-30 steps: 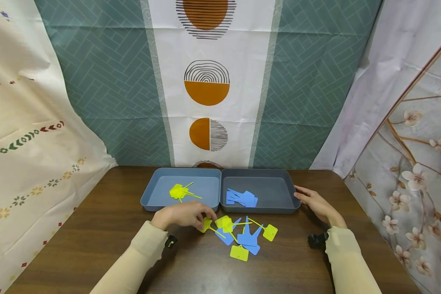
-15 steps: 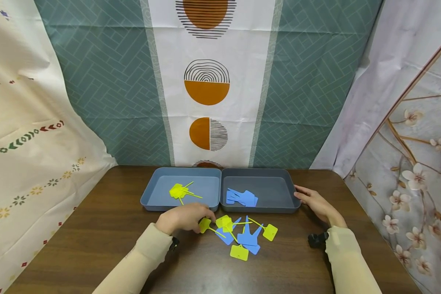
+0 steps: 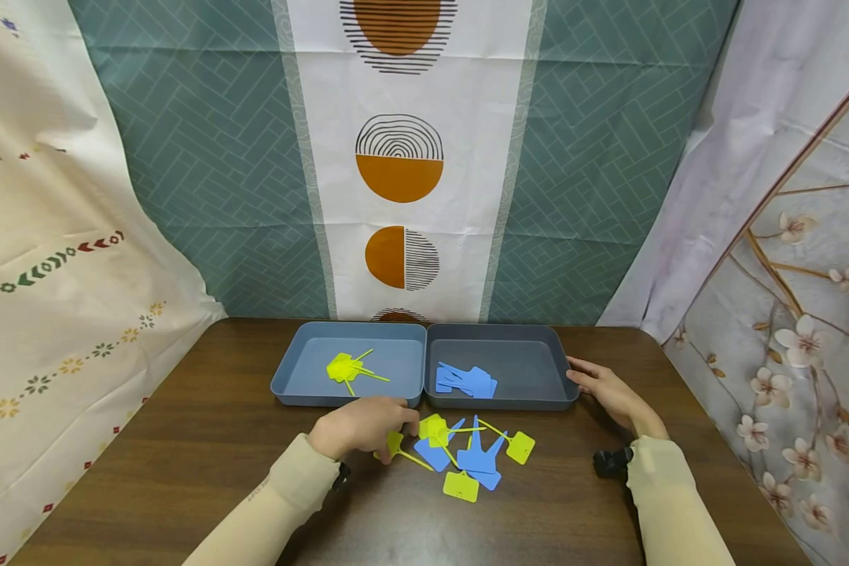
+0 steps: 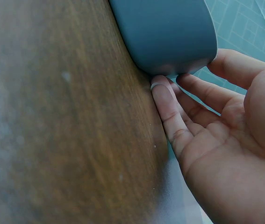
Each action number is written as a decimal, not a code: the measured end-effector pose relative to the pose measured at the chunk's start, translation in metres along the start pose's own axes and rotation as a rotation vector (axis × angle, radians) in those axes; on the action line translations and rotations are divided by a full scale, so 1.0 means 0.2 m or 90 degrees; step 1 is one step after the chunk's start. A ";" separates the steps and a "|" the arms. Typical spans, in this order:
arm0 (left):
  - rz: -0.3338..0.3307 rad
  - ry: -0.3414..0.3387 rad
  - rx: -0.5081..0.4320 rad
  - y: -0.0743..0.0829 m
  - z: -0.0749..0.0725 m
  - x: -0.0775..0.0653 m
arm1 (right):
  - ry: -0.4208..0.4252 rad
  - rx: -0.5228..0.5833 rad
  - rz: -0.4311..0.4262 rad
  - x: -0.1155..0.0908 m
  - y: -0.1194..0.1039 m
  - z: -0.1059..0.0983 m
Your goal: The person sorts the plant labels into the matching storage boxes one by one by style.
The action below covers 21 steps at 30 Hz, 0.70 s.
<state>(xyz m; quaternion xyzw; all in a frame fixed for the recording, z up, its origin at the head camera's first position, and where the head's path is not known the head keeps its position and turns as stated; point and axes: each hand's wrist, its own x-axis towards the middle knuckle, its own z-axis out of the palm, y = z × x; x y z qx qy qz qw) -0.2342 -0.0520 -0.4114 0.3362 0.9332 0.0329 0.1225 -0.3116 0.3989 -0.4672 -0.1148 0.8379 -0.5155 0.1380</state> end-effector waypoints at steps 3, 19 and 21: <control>0.016 -0.002 -0.043 -0.02 -0.01 0.00 | -0.001 0.003 0.002 0.00 0.00 0.00; 0.112 0.055 -0.314 -0.14 -0.12 -0.02 | 0.006 0.012 0.002 0.01 0.00 0.00; 0.103 0.083 -0.306 -0.15 -0.13 -0.02 | 0.008 0.007 0.003 0.00 0.00 -0.01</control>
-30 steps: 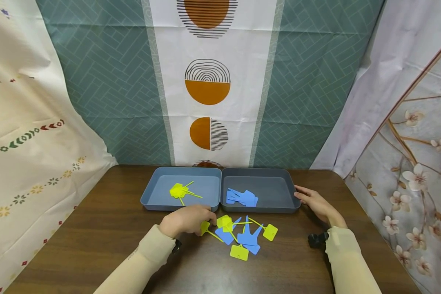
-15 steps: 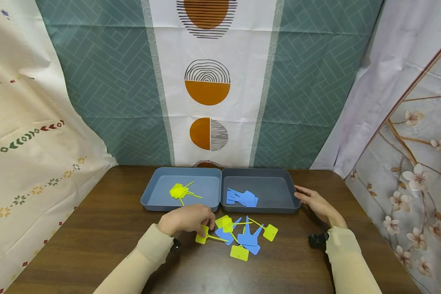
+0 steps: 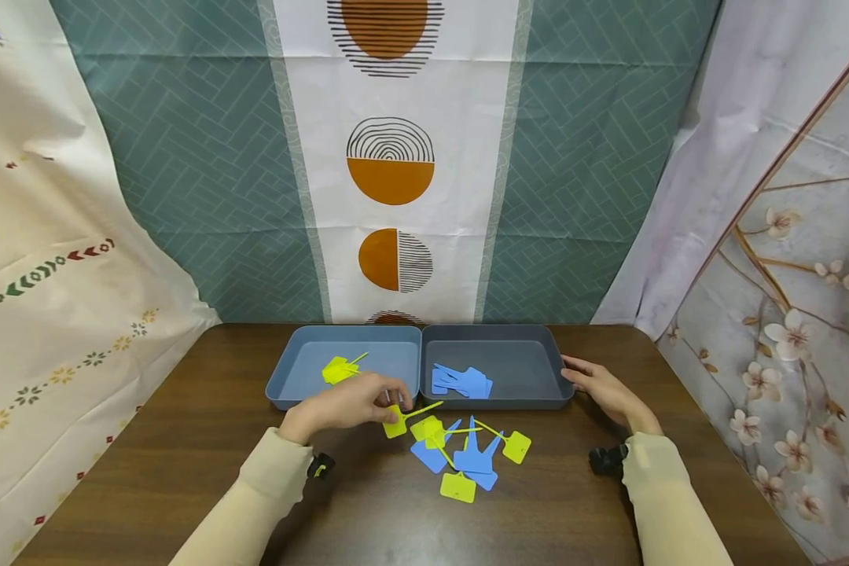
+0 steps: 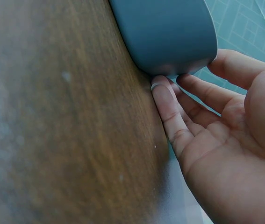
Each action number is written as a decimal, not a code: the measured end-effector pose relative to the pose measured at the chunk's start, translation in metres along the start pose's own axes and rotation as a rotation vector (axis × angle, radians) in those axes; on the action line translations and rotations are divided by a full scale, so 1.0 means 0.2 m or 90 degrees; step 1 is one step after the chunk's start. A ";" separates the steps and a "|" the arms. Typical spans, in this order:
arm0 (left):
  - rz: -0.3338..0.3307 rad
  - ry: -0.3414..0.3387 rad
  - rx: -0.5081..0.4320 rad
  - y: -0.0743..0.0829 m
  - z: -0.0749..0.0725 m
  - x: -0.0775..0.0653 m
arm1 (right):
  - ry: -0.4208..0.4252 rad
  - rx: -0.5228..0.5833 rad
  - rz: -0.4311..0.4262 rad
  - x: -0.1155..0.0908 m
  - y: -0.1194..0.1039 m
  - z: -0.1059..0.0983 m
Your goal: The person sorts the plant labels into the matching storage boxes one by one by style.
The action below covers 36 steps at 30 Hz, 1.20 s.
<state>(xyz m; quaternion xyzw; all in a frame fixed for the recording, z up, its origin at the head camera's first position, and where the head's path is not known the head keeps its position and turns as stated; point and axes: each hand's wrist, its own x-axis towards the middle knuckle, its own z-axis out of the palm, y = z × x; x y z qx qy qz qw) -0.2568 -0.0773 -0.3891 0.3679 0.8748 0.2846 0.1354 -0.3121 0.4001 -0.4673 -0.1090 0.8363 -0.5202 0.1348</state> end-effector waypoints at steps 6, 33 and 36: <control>-0.001 0.038 0.019 -0.03 -0.02 0.00 | 0.000 -0.011 -0.001 0.00 0.00 0.00; -0.021 0.223 -0.021 -0.14 -0.14 -0.07 | -0.001 -0.005 0.004 0.00 0.00 0.00; -0.032 0.238 -0.026 -0.15 -0.16 -0.07 | -0.001 -0.004 0.001 0.00 0.00 0.00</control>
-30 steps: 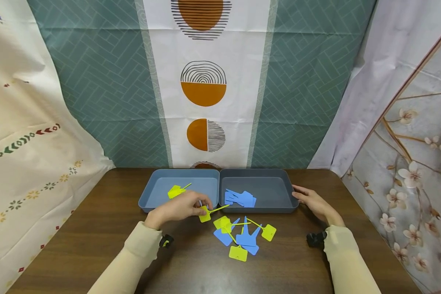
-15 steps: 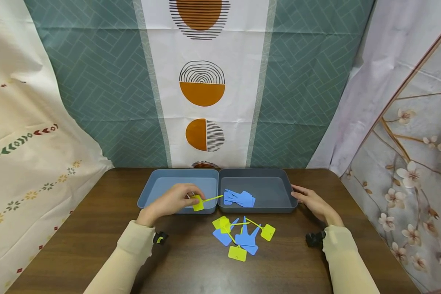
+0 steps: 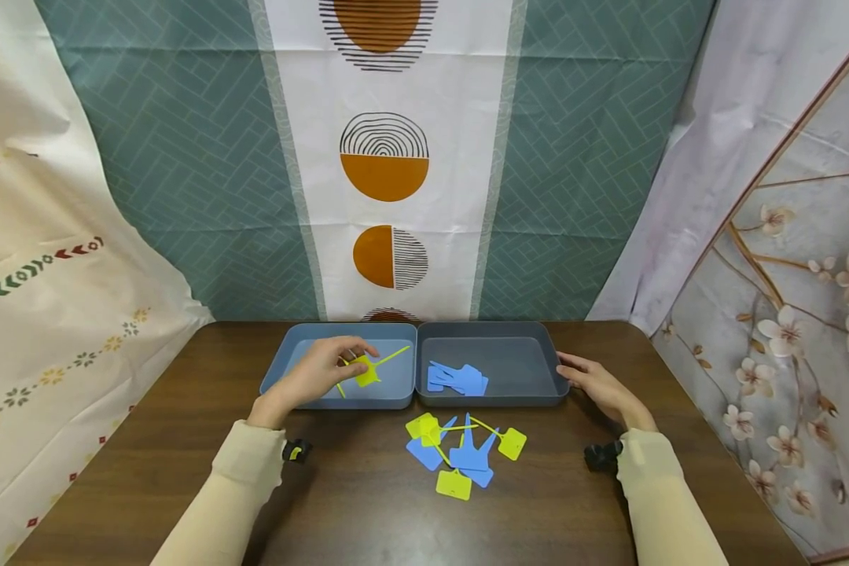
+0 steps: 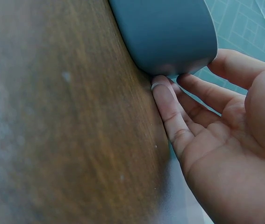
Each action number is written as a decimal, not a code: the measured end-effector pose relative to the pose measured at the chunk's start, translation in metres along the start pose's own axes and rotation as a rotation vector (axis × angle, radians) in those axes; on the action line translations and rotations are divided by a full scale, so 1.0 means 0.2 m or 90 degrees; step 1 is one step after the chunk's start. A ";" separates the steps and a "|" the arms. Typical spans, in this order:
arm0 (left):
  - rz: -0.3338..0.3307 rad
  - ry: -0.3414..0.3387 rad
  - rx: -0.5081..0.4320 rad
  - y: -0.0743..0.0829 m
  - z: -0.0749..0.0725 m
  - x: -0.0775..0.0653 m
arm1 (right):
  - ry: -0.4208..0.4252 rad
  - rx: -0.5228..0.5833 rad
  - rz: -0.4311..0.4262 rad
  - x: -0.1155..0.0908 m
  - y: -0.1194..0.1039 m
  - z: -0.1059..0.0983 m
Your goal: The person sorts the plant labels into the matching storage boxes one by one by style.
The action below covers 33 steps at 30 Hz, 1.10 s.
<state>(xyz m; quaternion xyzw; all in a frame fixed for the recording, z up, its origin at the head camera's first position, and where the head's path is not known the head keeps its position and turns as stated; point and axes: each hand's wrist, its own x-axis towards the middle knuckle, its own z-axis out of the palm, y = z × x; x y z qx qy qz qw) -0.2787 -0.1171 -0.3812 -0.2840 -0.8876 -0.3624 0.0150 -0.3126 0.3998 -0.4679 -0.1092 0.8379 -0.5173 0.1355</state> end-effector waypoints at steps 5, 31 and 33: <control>-0.011 0.015 0.005 -0.02 -0.04 0.01 | -0.002 0.008 0.003 0.01 0.00 0.01; -0.033 -0.189 0.138 -0.04 -0.30 0.30 | 0.003 -0.001 0.004 0.00 -0.01 0.00; -0.038 -0.202 0.145 -0.04 -0.30 0.31 | 0.003 0.000 0.007 0.00 -0.01 0.00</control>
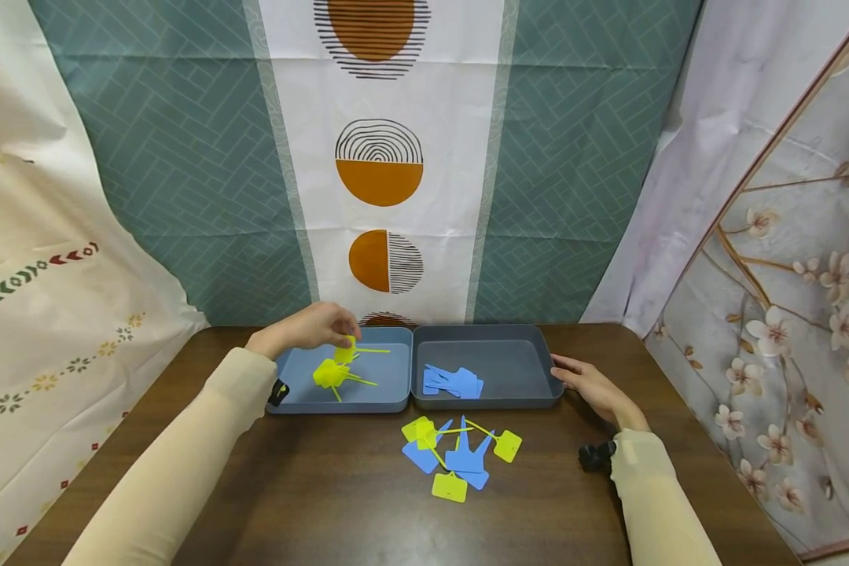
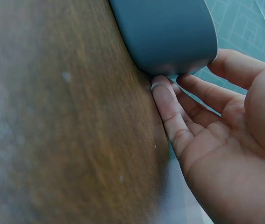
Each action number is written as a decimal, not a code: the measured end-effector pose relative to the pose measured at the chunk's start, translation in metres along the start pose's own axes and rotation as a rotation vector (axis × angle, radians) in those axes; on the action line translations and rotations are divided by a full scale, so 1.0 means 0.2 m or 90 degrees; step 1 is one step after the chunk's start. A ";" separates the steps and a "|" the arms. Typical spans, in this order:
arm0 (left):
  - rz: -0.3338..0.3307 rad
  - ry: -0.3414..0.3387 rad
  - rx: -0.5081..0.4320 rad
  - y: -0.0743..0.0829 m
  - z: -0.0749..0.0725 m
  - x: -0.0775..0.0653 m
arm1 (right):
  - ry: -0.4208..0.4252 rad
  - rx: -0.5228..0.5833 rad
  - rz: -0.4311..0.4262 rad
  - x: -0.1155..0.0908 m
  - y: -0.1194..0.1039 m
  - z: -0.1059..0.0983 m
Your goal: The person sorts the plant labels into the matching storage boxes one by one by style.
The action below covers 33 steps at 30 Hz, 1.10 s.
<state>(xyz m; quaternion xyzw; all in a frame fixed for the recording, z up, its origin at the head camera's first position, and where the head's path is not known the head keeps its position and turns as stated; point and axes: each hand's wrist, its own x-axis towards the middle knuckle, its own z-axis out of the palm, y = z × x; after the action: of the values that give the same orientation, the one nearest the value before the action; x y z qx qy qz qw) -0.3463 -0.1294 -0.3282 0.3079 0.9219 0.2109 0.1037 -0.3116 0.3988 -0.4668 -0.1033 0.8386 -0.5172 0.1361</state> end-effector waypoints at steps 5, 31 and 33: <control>0.003 -0.035 0.008 -0.01 0.01 0.05 | 0.001 0.001 0.004 0.00 0.00 0.00; -0.074 -0.113 0.080 -0.05 0.09 0.16 | 0.001 0.012 0.009 0.00 0.00 0.00; -0.081 -0.114 0.091 -0.05 0.10 0.16 | -0.001 0.012 0.007 0.00 0.00 0.00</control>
<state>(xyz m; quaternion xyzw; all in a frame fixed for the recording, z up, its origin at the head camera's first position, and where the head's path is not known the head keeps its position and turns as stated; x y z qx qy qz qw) -0.3710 -0.1104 -0.3528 0.2731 0.9393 0.1096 0.1765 -0.3115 0.3987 -0.4671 -0.0973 0.8344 -0.5241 0.1404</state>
